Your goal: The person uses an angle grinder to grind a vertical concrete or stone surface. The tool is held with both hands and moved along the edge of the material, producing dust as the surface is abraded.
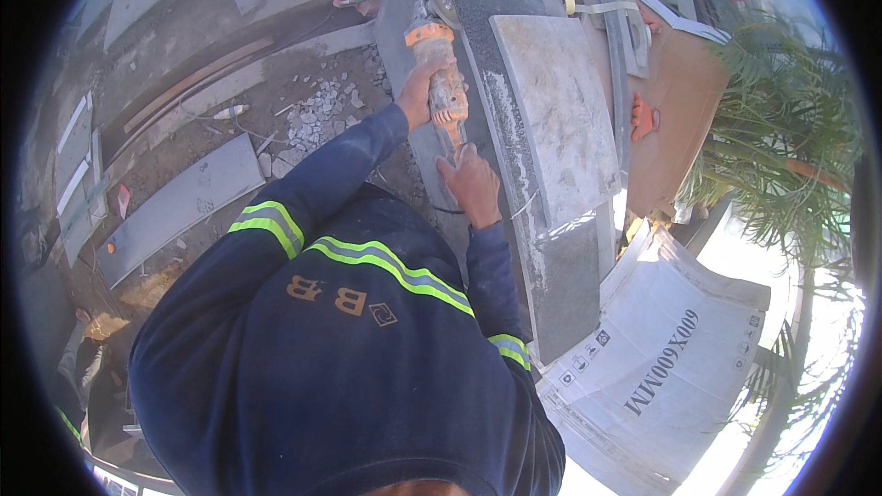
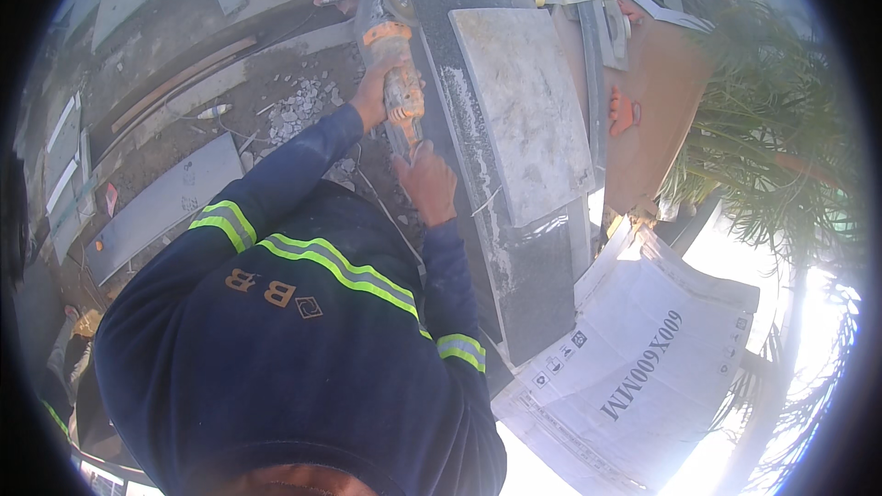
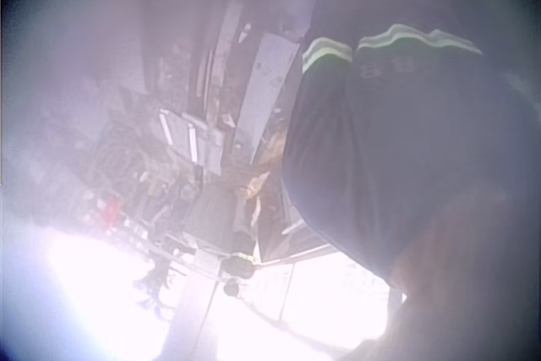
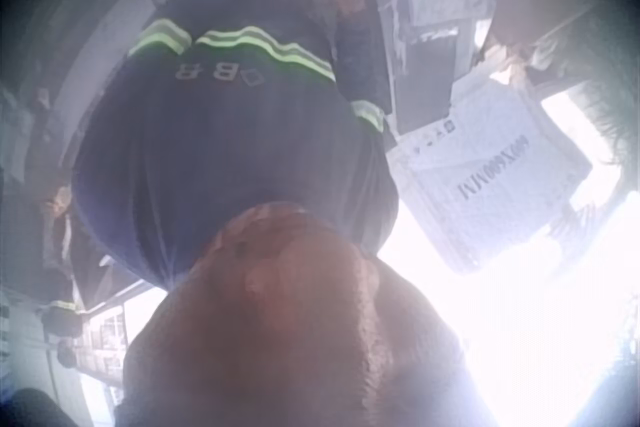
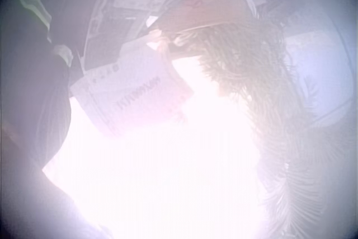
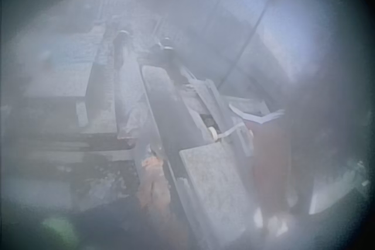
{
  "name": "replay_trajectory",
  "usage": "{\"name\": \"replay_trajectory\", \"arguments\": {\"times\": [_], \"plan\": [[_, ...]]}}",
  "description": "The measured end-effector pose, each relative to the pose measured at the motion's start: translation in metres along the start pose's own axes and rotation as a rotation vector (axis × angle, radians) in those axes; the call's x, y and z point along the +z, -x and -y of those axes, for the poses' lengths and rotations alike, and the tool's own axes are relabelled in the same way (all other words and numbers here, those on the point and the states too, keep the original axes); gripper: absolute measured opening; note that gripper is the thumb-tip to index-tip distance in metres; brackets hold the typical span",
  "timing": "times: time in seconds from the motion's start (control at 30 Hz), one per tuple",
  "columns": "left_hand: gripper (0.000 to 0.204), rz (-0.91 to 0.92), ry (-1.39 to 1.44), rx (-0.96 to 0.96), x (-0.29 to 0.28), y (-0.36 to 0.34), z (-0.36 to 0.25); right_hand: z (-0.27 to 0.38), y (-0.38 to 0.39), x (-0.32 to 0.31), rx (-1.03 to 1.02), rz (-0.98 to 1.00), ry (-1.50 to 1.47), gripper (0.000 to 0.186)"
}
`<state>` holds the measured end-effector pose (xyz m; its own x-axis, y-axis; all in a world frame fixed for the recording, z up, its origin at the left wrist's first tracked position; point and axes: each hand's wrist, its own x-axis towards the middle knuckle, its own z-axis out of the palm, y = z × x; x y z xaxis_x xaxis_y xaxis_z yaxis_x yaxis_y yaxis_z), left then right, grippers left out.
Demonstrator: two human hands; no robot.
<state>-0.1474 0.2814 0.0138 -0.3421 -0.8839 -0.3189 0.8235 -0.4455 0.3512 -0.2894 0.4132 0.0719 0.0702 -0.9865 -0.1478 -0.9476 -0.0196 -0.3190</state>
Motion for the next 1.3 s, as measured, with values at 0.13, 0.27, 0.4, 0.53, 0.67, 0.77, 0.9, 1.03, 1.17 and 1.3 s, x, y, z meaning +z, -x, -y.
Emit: {"name": "replay_trajectory", "arguments": {"times": [0.13, 0.27, 0.4, 0.53, 0.67, 0.77, 0.9, 1.03, 1.17, 1.3], "plan": [[0.042, -0.011, 0.008, -0.011, -0.002, -0.009, -0.001, -0.003, -0.008, 0.003, 0.002, -0.014, -0.018, 0.042], [0.040, -0.034, 0.019, -0.011, 0.001, -0.014, -0.002, -0.002, -0.012, 0.004, 0.007, -0.032, -0.016, 0.042], [0.041, -0.025, 0.005, -0.024, -0.002, -0.012, -0.002, 0.001, -0.008, -0.001, 0.008, -0.017, -0.036, 0.043], [0.040, -0.013, 0.011, -0.002, 0.001, -0.001, 0.001, 0.003, 0.000, -0.002, 0.038, 0.013, -0.019, 0.044], [0.039, -0.030, 0.025, -0.025, -0.001, 0.006, 0.004, 0.002, 0.011, -0.001, 0.030, 0.015, -0.030, 0.045], [0.038, -0.031, 0.028, -0.033, -0.004, 0.008, 0.005, 0.002, 0.014, -0.001, 0.031, 0.024, -0.037, 0.045], [0.038, -0.022, 0.030, -0.026, -0.003, 0.005, 0.007, 0.000, 0.012, -0.001, 0.023, 0.017, -0.038, 0.045], [0.039, -0.004, 0.022, -0.009, -0.004, 0.001, 0.006, 0.000, 0.007, -0.001, 0.040, 0.016, -0.013, 0.046], [0.042, -0.013, 0.015, -0.009, -0.004, -0.004, 0.005, -0.003, 0.001, 0.001, 0.030, 0.013, -0.002, 0.045], [0.044, -0.022, 0.004, -0.009, 0.000, -0.006, 0.003, -0.007, -0.005, 0.003, 0.013, 0.004, -0.010, 0.045]]}}
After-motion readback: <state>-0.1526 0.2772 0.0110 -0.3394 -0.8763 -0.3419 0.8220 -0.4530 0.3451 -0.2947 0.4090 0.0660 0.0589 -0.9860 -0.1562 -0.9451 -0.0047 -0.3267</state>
